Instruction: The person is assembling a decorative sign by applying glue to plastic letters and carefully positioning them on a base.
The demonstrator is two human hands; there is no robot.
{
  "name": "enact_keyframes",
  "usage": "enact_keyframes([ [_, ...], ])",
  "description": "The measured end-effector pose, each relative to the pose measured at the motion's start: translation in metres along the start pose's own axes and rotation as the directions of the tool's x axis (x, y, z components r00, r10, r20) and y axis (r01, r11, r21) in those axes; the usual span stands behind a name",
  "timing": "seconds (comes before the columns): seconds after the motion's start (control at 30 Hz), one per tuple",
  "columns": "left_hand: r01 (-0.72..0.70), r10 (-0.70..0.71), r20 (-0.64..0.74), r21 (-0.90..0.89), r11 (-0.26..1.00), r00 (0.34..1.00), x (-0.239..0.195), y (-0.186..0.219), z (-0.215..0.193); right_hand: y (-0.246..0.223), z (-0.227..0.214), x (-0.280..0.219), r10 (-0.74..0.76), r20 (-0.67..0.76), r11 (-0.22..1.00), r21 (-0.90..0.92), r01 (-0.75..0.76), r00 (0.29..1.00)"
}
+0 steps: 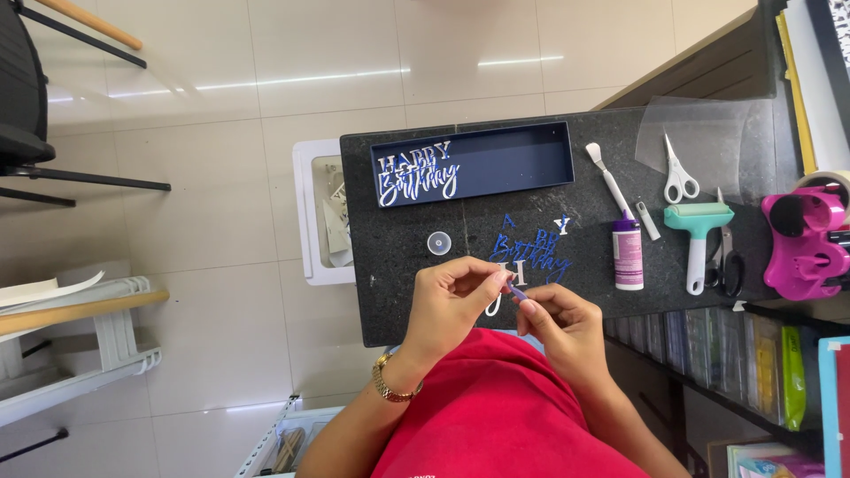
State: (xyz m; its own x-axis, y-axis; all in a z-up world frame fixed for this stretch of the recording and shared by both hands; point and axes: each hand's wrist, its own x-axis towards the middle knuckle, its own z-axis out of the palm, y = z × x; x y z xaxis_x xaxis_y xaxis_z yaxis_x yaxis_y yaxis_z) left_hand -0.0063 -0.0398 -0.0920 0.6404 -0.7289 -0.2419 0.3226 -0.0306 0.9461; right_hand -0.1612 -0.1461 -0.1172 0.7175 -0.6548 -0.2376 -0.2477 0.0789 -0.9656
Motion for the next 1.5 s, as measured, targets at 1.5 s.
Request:
enact_keyframes([
  [1.5,-0.068,0.072,-0.123,0.037,0.997,0.99,0.003,-0.025,0.057,0.141,-0.142,0.057,-0.062,-0.6,0.551,-0.687,-0.474,0.797],
])
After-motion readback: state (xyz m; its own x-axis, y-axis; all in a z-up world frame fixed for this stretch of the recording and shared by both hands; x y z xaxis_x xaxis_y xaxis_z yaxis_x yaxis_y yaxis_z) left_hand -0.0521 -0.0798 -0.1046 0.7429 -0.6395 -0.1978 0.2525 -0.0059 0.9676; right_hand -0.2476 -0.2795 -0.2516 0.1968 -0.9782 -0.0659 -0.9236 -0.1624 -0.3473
